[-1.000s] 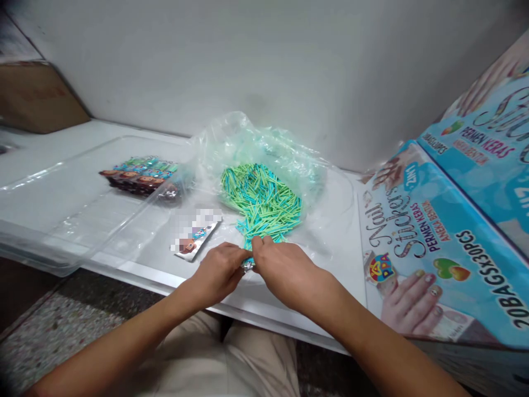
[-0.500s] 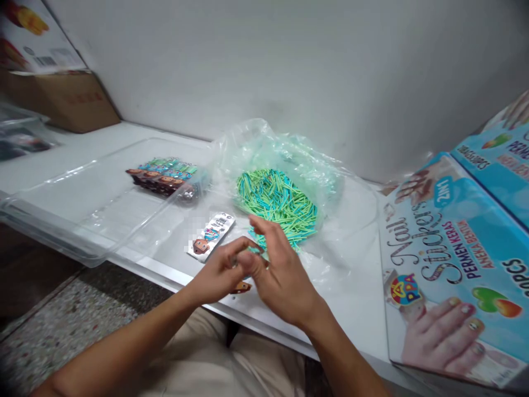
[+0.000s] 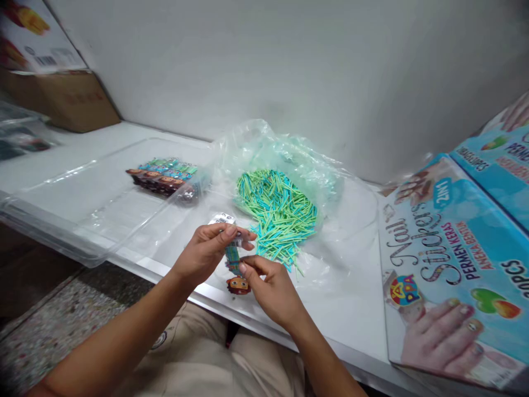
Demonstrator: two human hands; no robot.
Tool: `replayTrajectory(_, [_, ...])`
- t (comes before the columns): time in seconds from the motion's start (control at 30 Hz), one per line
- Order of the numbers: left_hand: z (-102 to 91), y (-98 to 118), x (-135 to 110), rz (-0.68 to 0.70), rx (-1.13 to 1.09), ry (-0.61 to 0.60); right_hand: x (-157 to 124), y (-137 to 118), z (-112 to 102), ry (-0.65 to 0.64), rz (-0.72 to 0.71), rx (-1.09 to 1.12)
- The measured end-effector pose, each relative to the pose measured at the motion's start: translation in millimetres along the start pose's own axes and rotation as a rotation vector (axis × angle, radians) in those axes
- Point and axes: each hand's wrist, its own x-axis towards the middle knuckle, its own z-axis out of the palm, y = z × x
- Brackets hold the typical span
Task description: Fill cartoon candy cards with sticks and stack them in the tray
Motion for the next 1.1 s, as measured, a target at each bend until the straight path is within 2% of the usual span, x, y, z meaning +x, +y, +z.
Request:
replayTrajectory(0.17, [-0.4, 2.6, 1.2, -0.046, 0.054, -0.058, 0.9, 2.6, 0.1, 0.040, -0.023, 0.014])
replayTrajectory(0.3, [0.4, 7.1, 2.4, -0.102, -0.035, -0.131, 1.0, 5.1, -0.6, 0.052, -0.022, 0.076])
replayTrajectory(0.43, [-1.7, 5.4, 4.5, -0.130, -0.058, -0.103, 0.3, 5.6, -0.6, 0.066, -0.034, 0.083])
replayTrajectory(0.63, [-3.2, 4.1, 7.2, -0.098, -0.096, -0.145, 2.0, 6.0, 0.4, 0.125, -0.039, 0.090])
replayTrajectory(0.77, [-2.7, 3.9, 5.1, -0.017, 0.002, -0.084, 5.5, 5.4, 1.9, 0.271, -0.024, 0.229])
replayTrajectory(0.83, [-3.2, 1.4, 2.8, -0.022, 0.064, -0.049, 7.3, 3.3, 1.8, 0.329, -0.043, 0.274])
replayTrajectory(1.0, [-6.8, -5.0, -2.0, -0.054, 0.098, -0.009, 10.6, -1.6, -2.0, 0.367, -0.111, 0.090])
replayTrajectory(1.1, [-9.2, -3.8, -2.5, -0.084, 0.098, -0.030, 13.4, -2.1, -4.0, 0.353, -0.116, 0.077])
